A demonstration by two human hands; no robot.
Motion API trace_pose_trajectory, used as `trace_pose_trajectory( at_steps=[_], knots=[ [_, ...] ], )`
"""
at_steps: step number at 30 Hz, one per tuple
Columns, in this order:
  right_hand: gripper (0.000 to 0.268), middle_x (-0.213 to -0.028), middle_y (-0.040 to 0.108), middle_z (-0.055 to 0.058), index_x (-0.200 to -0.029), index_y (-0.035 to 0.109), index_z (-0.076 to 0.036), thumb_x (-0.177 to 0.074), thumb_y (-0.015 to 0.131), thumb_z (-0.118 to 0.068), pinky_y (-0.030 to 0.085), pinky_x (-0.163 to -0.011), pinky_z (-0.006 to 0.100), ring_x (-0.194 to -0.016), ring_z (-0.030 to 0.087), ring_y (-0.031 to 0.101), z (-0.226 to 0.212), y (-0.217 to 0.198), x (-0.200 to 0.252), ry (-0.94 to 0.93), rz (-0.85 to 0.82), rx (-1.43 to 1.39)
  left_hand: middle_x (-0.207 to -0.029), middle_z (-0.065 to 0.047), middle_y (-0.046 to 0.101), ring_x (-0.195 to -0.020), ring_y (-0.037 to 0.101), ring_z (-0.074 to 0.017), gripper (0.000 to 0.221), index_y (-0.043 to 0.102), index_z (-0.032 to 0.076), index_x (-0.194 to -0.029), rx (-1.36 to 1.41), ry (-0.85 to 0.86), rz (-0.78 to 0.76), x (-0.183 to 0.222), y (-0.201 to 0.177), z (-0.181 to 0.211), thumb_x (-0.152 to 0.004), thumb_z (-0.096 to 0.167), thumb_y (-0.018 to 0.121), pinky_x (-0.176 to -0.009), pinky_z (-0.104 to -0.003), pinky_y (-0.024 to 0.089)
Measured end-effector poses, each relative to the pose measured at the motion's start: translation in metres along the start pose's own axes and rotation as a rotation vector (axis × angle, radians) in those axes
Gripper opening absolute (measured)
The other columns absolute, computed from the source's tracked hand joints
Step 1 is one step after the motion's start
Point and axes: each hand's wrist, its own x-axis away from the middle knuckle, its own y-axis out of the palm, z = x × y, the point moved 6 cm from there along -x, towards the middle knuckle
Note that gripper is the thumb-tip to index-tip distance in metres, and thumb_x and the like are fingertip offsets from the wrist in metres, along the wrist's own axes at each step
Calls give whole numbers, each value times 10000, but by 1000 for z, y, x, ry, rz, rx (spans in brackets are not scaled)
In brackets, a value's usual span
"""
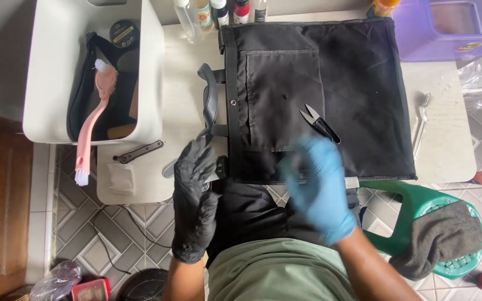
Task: Trimming loose threads and inspecting a black tote bag using small scissors at a repair bench.
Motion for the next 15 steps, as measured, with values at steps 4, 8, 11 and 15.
trace_pose_trajectory(
  at_steps=[4,8,11,15],
  knots=[
    [319,-820,683,43,-956,665,-100,-916,697,-414,493,-654,355,-692,224,653,-56,36,28,-1,-203,-226,-1686,-253,237,-1567,344,-405,990,131,16,-1603,-82,9,43,-15,21,12,-969,656,543,-1276,-507,331],
    [384,-680,483,65,-779,476,-96,-992,624,-380,353,-571,415,-593,291,463,-61,56,40,-65,-180,-90,-1746,-104,160,-1614,288,-361,798,127,167,-1629,52,-38,245,-22,12,-11,-1012,452,545,-1257,-545,346],
    [302,-679,499,87,-783,477,-88,-1042,541,-231,345,-565,447,-589,331,473,-65,62,39,-105,-235,-135,-1768,-80,135,-1636,254,-359,894,112,261,-1641,66,-83,305,-18,4,-9,-932,378,644,-1241,-565,336],
    [265,-655,461,90,-762,455,-68,-1005,520,-150,340,-556,444,-563,335,441,-71,74,48,-177,-340,-280,-1797,-157,39,-1681,177,-418,1341,-42,262,-1646,-21,-60,238,-11,4,-5,-682,501,859,-1252,-667,279]
  ],
)
